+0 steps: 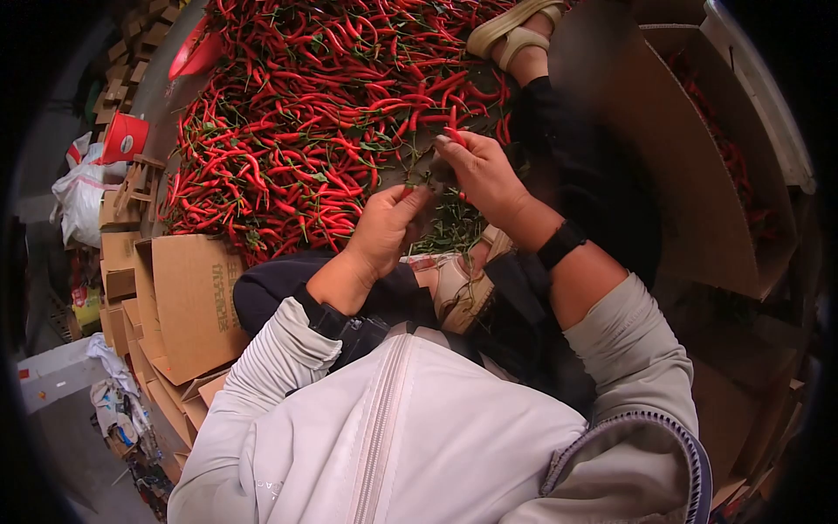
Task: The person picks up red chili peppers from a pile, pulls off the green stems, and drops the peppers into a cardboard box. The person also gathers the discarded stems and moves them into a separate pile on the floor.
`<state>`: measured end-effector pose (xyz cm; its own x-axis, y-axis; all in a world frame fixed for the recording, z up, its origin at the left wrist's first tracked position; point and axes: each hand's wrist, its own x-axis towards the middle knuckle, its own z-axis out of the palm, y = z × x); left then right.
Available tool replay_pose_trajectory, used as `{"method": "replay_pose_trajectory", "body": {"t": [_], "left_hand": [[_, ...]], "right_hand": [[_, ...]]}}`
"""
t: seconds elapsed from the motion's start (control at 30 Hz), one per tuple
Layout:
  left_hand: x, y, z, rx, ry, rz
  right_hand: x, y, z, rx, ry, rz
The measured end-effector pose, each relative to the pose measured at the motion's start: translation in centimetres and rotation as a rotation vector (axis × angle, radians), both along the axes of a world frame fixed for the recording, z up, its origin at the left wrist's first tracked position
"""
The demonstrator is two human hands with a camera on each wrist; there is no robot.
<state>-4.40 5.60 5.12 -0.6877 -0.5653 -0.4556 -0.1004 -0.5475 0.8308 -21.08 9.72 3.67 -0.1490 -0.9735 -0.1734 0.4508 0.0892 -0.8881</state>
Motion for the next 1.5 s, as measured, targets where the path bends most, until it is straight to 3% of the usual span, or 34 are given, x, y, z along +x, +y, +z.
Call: {"method": "replay_pose_trajectory", "body": {"t": [0.03, 0.1, 0.2, 0.4, 0.53, 0.6, 0.7, 0.83, 0.87, 0.9, 0.93, 0.97, 1.0, 1.07, 1.1, 1.17, 1.2, 1.27, 1.33, 1.5], "left_hand": [[0.0, 0.0, -0.4, -0.001, 0.001, 0.0], [-0.1, -0.1, -1.2, 0.04, 0.139, 0.19], [0.2, -0.2, -1.0, 0.063, 0.156, 0.211], [-0.9, 0.2, -1.4, -0.055, 0.028, 0.15], [-1.4, 0.5, -1.3, -0.062, -0.049, 0.236], [-1.6, 0.4, -2.3, -0.121, 0.031, 0.088], [-1.8, 1.0, -2.7, -0.239, 0.124, 0.029], [-0.2, 0.2, -0.9, 0.044, 0.075, -0.07], [0.4, -0.1, -1.5, 0.049, 0.088, -0.053], [1.0, -0.6, -2.6, -0.142, -0.001, -0.136], [1.8, -0.9, -3.3, -0.33, -0.094, -0.217], [2.7, -1.2, -3.9, -0.324, -0.083, -0.201], [4.0, -1.6, -4.2, -0.397, -0.135, -0.216], [6.4, -2.5, -4.6, -0.464, -0.178, -0.22], [7.6, -3.2, -4.7, -0.558, -0.259, -0.19], [8.8, -4.4, -5.7, -0.739, -0.354, -0.074], [8.9, -5.2, -4.9, -0.85, -0.443, -0.084], [8.9, -6.6, -3.4, -0.95, -0.528, -0.081], [9.1, -7.8, -3.0, -0.925, -0.718, -0.146], [9.0, -8.0, -5.6, -0.973, -0.875, -0.303]], "right_hand": [[0.0, 0.0, 0.1, -0.001, 0.001, 0.0], [0.4, 0.0, 0.7, 0.079, 0.0, -0.015], [1.2, 0.6, 2.5, 0.086, 0.03, 0.089], [1.2, 0.0, 1.4, 0.045, 0.328, 0.023], [1.4, 0.2, 1.5, 0.071, 0.381, 0.027], [1.5, 0.4, 2.0, 0.125, 0.521, 0.208], [1.0, 0.3, 0.2, 0.153, 0.621, 0.368], [1.4, 0.7, -1.4, 0.147, 0.398, 0.4], [1.7, 0.7, -2.4, 0.126, 0.288, 0.354], [1.4, 0.5, -2.3, 0.131, 0.301, 0.37], [1.0, 0.3, -2.2, 0.192, 0.654, 0.392], [0.7, 0.1, -2.1, 0.247, 1.009, 0.404], [0.5, 0.1, -2.2, 0.248, 1.021, 0.418], [0.4, 0.0, -2.7, -0.012, 1.494, 0.293], [0.5, -0.2, -2.6, -0.012, 1.506, 0.306], [0.9, -0.5, -2.4, 0.243, 1.644, 0.428], [0.8, -0.7, -2.8, 0.244, 1.656, 0.442], [0.7, -0.9, -4.1, 0.5, 1.751, 0.568], [0.4, -1.2, -4.5, 0.457, 1.769, 0.605], [-0.2, -1.6, -5.2, 0.373, 1.724, 0.653]]}}
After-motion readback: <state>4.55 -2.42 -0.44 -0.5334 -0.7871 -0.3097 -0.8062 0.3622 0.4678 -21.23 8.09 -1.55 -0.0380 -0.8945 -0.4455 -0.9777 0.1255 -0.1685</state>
